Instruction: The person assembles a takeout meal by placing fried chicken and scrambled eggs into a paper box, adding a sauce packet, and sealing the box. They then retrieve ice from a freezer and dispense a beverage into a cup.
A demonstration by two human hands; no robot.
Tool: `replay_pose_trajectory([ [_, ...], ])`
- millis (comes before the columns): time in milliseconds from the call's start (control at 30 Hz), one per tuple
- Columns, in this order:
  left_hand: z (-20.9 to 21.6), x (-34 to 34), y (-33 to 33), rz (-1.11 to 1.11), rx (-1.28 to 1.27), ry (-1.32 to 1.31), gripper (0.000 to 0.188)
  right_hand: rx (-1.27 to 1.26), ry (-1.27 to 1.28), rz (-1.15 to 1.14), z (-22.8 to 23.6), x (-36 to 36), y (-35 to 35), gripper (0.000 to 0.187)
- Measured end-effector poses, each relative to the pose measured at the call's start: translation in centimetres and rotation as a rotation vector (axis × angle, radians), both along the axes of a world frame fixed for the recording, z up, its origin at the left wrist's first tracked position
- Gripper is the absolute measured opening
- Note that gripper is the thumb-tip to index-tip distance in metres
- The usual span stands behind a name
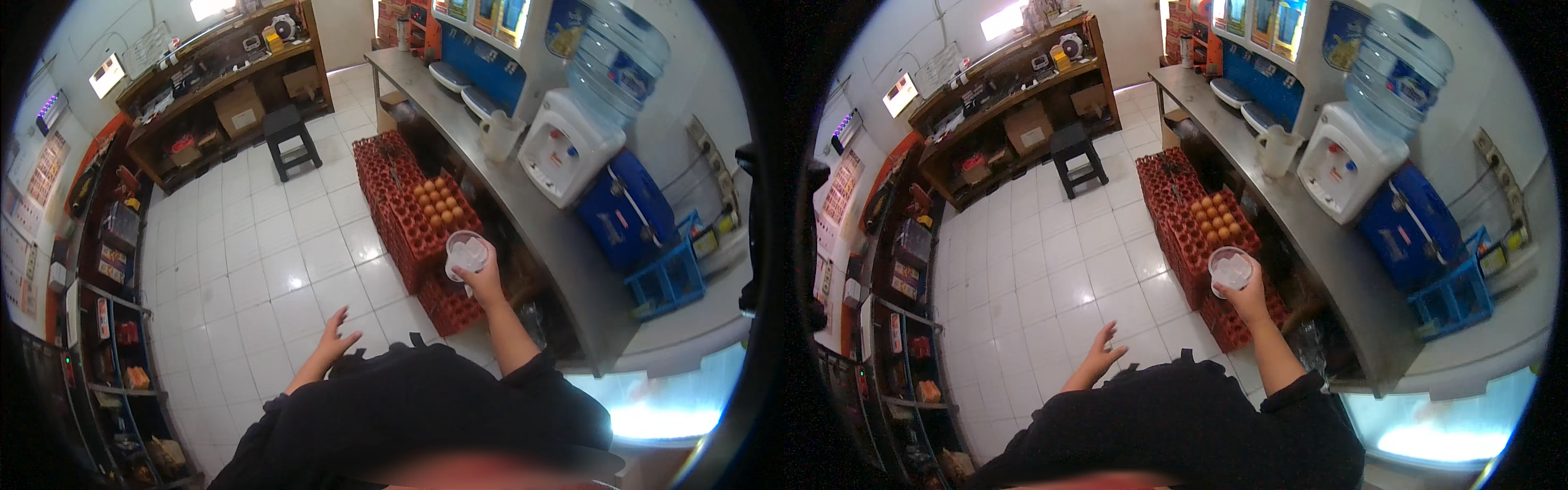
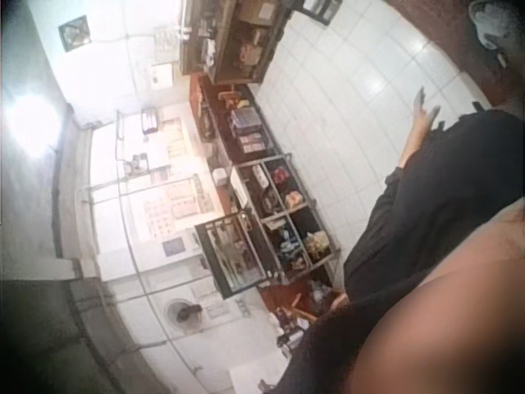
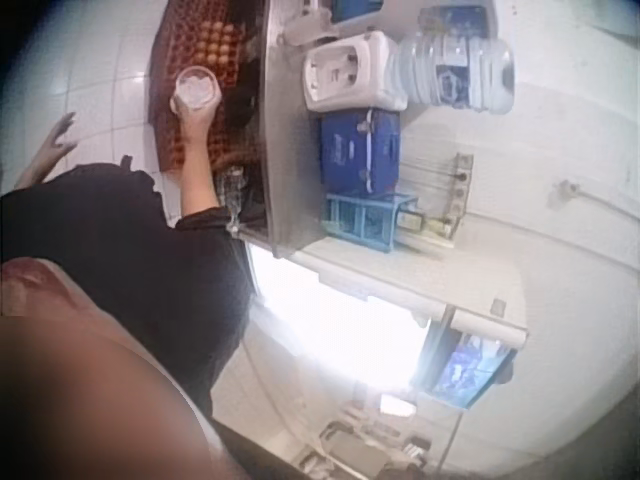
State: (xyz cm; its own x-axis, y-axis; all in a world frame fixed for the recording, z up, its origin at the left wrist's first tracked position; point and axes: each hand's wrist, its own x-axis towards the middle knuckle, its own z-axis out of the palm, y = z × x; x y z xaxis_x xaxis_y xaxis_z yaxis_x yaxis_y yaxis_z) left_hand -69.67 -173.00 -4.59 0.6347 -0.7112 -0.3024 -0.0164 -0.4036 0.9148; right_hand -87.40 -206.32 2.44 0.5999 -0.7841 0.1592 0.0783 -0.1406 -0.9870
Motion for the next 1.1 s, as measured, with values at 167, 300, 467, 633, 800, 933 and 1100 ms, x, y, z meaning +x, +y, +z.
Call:
replay_pose_trajectory([
  [167,-6.0,15.4,3.7,0.230,0.058,-0.036,0.077,-0.002,-0.166,-0.114,0.1,18.0,-8.3,0.083],
  [300,-9.9,28.8,4.1,0.488,0.085,0.109,0.070,0.093,-0.192,-0.154,-0.9,30.0,-13.8,0.076],
  [467,-9.3,47.8,-2.5,0.303,0.064,0.026,0.066,0.098,-0.067,-0.641,-2.6,41.3,-18.8,0.079],
  [633,-4.7,64.6,-15.5,0.044,0.015,-0.117,0.064,-0.035,0.199,-0.794,-2.4,46.2,-27.3,0.082],
  [800,-4.8,76.6,-31.1,-0.152,-0.044,-0.174,0.063,-0.067,0.201,-1.064,-0.3,47.3,-40.9,0.089],
  [933,-10.0,84.4,-39.4,-0.225,0.038,-0.186,0.064,-0.247,0.270,-1.239,1.8,48.8,-52.5,0.086],
  [1100,-14.9,89.7,-36.6,-0.590,0.585,-0.445,0.061,-0.299,0.264,-1.300,5.4,50.2,-63.2,0.080],
])
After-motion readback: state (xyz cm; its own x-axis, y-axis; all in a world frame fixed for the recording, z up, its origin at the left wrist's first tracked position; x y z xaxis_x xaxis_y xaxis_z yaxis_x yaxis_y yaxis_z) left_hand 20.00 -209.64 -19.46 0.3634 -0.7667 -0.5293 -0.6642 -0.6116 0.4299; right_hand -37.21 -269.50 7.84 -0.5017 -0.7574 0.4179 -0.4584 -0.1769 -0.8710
